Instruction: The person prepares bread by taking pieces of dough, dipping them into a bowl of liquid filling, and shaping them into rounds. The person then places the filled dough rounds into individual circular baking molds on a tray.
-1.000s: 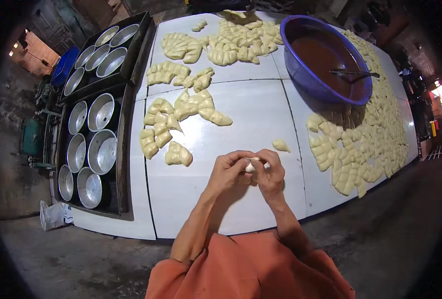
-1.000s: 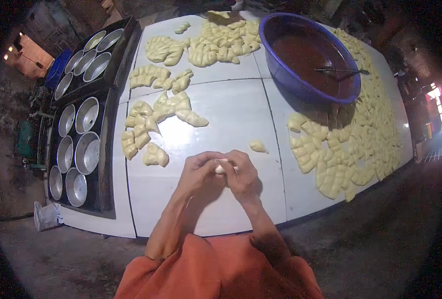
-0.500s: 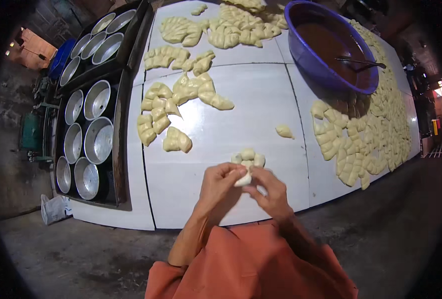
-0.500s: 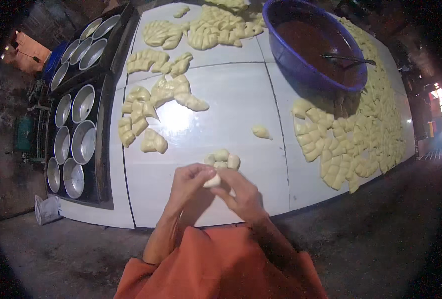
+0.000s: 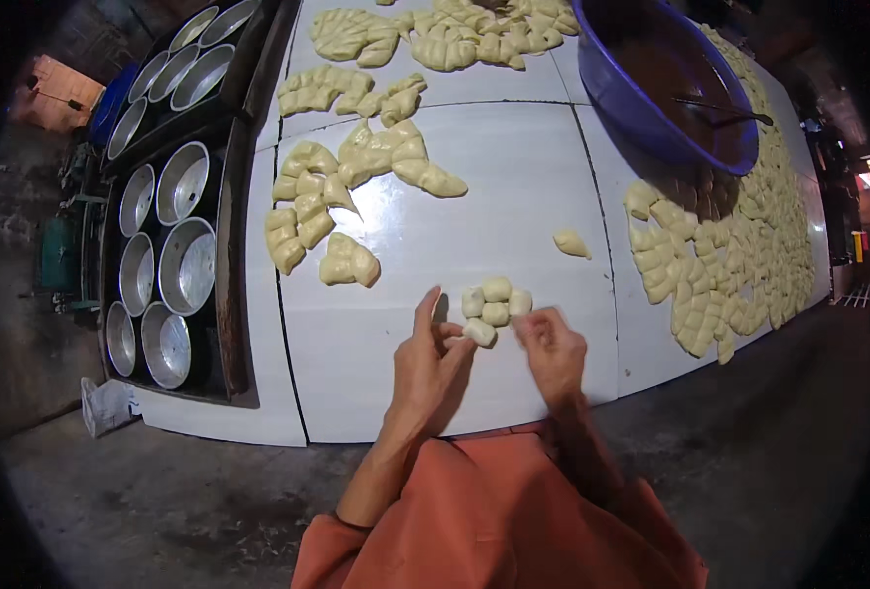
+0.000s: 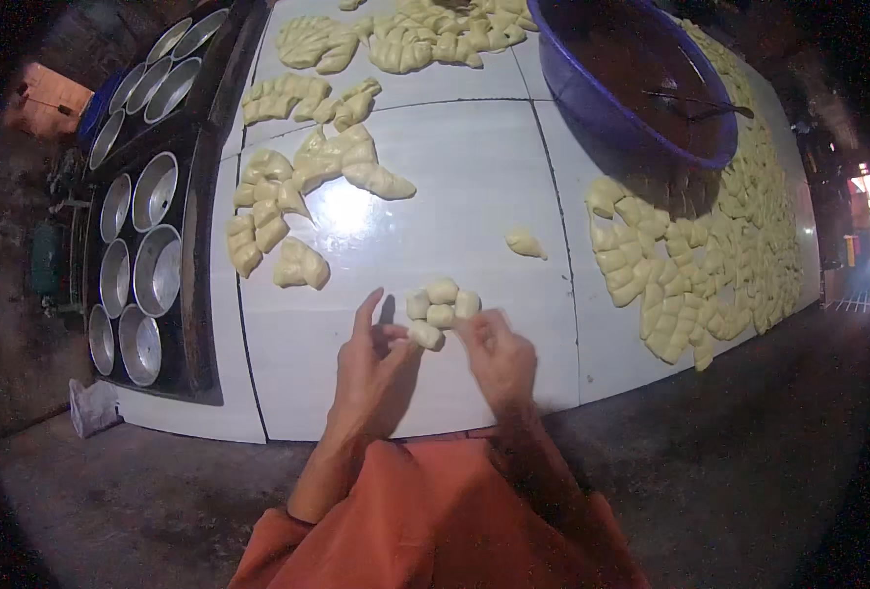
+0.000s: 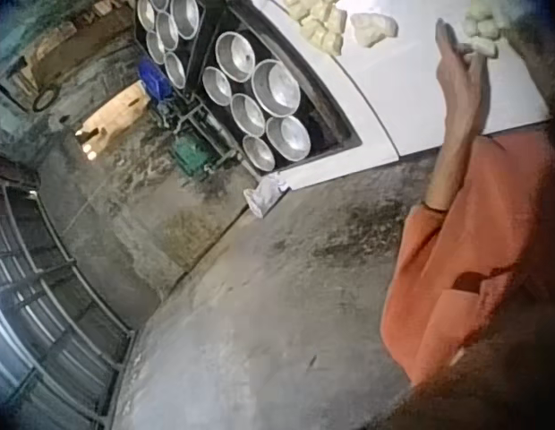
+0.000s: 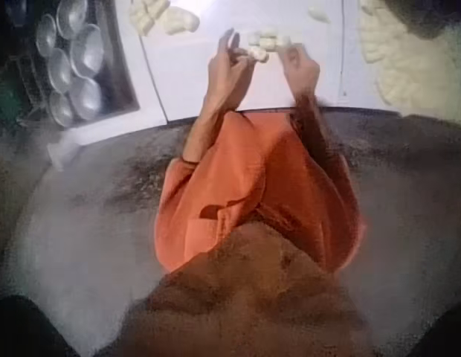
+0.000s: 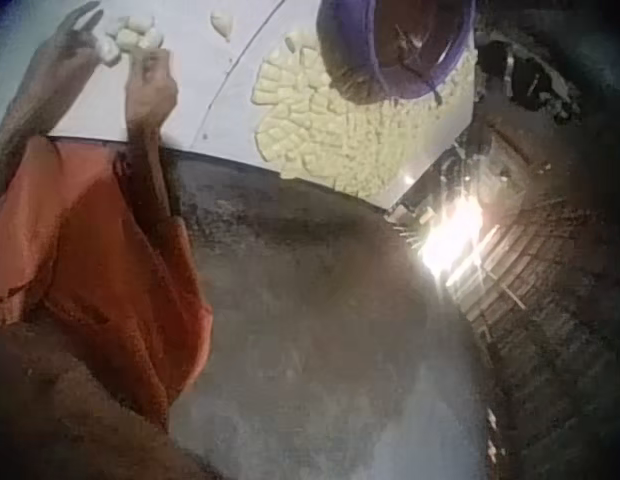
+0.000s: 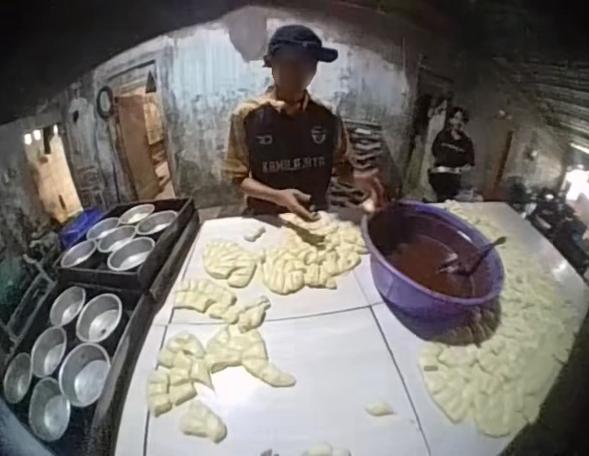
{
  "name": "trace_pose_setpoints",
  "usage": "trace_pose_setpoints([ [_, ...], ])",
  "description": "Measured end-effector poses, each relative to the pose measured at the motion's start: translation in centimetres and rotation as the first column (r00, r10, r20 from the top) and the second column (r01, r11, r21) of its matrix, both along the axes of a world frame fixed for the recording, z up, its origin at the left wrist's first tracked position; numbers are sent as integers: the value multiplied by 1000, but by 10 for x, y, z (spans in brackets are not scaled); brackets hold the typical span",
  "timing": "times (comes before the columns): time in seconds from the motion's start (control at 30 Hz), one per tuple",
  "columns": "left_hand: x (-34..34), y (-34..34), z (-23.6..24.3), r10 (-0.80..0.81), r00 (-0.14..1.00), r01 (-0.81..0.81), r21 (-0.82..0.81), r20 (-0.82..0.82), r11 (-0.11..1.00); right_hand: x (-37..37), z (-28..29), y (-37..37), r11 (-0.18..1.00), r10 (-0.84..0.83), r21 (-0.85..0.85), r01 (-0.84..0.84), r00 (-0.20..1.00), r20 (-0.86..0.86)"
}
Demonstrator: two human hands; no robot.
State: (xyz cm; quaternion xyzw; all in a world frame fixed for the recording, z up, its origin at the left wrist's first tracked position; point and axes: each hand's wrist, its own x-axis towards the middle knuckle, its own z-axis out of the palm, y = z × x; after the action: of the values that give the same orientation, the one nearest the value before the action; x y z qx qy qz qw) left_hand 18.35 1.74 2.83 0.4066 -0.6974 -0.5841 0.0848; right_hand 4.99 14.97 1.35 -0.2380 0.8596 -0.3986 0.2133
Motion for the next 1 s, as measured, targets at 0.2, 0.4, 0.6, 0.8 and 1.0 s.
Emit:
trace_pose_setpoints([
  [0.2,-13,-8,13,-32,999,31,17,22,999,-27,11,-13,993,115,-7,-115,989,92],
  [0.4,-7,-53,14,-16,998,22,-110,59,994,-61,32,-71,999,19,-32,-26,982,-186],
  [0.6,-65,-123,3,-55,995,-5,-605,-80,796,-74,3,-184,879,378,19,-476,673,-635],
  [0.8,-88,-153,-31,-169,977,206,-770,129,604,-95,0,-166,968,229,-123,-218,970,87],
  [1.0,-97,-143,-33,-129,983,181,-763,128,620,-106,27,-96,840,123,-435,325,666,736],
])
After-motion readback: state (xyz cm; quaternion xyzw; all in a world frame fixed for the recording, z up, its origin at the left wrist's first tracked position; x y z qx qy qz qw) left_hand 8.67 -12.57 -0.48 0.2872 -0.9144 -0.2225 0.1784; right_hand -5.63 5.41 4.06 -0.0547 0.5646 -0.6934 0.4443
